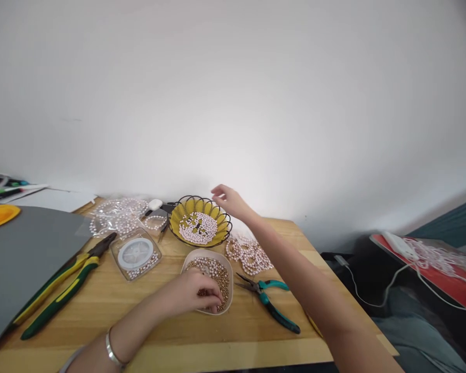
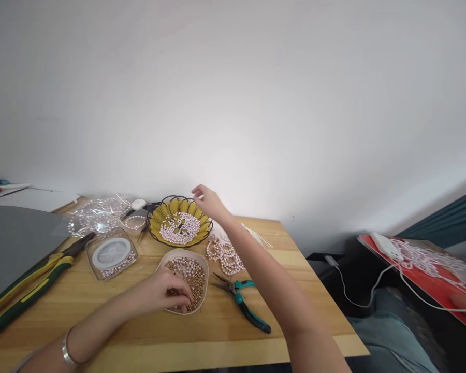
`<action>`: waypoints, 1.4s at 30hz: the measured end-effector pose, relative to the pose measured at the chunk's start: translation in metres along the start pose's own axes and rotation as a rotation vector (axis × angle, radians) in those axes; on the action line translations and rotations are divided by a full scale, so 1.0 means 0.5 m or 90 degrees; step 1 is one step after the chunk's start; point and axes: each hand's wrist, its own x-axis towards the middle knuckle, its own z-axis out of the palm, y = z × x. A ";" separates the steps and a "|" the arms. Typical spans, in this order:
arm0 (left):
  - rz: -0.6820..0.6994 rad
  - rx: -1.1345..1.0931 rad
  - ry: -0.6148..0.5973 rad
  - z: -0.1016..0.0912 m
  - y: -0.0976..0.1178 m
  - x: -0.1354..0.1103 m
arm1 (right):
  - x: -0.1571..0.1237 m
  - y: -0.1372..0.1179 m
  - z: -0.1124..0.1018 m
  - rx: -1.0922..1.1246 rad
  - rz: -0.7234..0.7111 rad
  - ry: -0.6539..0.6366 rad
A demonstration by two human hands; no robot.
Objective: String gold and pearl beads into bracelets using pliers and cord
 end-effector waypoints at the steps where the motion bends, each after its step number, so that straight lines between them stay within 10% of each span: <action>1: 0.001 0.002 -0.002 -0.001 0.001 0.000 | -0.020 0.030 -0.027 -0.031 0.035 -0.002; 6: 0.002 0.009 -0.014 -0.009 0.008 0.002 | -0.114 0.154 -0.087 -0.171 0.209 -0.042; 12: -0.001 0.024 -0.020 -0.014 0.005 0.002 | -0.162 0.176 -0.019 -0.251 0.291 -0.054; 21: 0.009 0.033 -0.017 -0.012 -0.003 0.002 | -0.129 0.126 0.089 -0.263 0.315 0.037; 42: -0.003 0.019 -0.030 -0.012 0.002 0.001 | -0.047 0.229 0.012 0.078 0.336 0.053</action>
